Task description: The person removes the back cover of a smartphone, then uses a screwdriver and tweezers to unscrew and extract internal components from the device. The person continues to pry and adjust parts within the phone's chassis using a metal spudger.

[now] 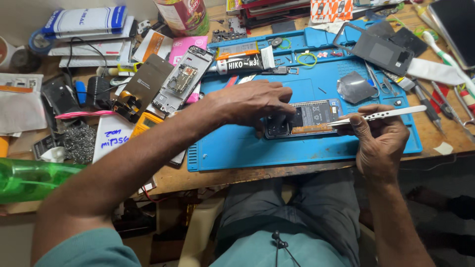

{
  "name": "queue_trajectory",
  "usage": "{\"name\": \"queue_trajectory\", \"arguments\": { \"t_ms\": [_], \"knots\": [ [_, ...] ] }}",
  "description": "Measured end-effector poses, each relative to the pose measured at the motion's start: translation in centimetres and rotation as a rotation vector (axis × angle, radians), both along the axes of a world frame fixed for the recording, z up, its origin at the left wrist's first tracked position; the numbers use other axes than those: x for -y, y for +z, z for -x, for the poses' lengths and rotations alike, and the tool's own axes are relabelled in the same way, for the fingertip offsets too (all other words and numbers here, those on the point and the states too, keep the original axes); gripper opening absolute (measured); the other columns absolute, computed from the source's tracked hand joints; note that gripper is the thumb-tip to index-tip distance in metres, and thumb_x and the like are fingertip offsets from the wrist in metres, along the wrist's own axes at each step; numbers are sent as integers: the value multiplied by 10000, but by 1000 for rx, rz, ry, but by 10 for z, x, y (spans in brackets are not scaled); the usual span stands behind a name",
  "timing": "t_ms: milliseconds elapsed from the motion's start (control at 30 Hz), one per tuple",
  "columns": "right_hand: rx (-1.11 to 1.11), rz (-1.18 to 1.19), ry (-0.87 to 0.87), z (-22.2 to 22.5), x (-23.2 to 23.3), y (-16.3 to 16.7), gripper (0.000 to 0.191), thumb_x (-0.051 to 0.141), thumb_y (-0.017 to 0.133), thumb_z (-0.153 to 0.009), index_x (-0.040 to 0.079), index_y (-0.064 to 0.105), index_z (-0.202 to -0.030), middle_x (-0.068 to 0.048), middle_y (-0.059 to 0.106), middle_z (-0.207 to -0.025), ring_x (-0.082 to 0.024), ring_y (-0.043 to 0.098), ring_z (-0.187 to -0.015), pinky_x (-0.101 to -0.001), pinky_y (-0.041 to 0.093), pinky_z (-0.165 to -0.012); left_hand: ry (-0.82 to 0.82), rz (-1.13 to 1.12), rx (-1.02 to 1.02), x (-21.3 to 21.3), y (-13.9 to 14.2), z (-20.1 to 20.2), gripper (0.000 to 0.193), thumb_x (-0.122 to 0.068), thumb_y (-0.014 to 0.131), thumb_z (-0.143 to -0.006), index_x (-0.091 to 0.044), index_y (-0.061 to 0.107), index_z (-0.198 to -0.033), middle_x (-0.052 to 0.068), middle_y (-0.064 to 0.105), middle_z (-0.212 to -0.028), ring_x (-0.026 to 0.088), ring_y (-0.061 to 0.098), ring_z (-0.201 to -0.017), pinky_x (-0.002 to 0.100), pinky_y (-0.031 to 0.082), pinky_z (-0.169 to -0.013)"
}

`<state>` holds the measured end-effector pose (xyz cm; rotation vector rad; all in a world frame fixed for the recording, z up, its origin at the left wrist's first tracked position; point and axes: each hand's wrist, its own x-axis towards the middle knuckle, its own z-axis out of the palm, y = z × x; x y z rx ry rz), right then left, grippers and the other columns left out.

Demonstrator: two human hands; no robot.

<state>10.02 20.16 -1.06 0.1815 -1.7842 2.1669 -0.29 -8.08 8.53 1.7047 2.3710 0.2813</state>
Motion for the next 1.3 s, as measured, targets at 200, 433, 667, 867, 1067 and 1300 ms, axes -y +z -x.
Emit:
{"name": "queue_trajectory", "arguments": {
  "t_ms": [200,433,667,867,1067,1300],
  "knots": [
    [-10,-73,-17,-5,2,2,168,35,749,-1082,-18,609,-1159,-111,722,-1001,-149,725,-952,-268,605,-914,-35,44,0,-14,-1,9,643,-259,967,-451,-159,685,-1021,40,604,-1021,280,611,-1045,421,537,-854],
    [6,-43,15,-3,5,5,185,31,732,-1087,-15,577,-1177,-140,728,-1003,-178,742,-950,-297,628,-909,-128,117,48,-31,0,19,593,-196,971,-467,-171,712,-999,5,626,-996,256,621,-1054,406,560,-808],
    [35,-44,30,-3,4,7,213,37,716,-1078,-3,574,-1231,-154,729,-986,-192,750,-936,-318,646,-896,-175,149,58,-34,0,25,637,-194,992,-417,-147,707,-985,0,648,-1008,246,620,-1074,412,551,-844],
    [53,-57,40,-3,5,8,204,37,717,-1089,-27,560,-1202,-162,724,-992,-194,745,-919,-318,641,-882,-172,157,56,-34,-5,25,638,-219,992,-417,-162,726,-994,-13,665,-1046,243,612,-1107,380,552,-893],
    [51,-85,40,-2,4,9,206,41,701,-1096,-34,551,-1216,-169,729,-991,-203,750,-930,-324,648,-881,-179,302,30,-50,-6,27,687,-246,1023,-386,-172,713,-994,14,641,-1046,254,579,-1123,376,561,-851],
    [48,-47,79,0,3,7,227,36,692,-1089,-27,553,-1257,-178,726,-994,-223,757,-943,-363,663,-915,-193,350,12,-52,-2,26,616,-263,1024,-419,-165,708,-938,19,636,-1033,244,567,-1104,367,568,-812]
  ]
}}
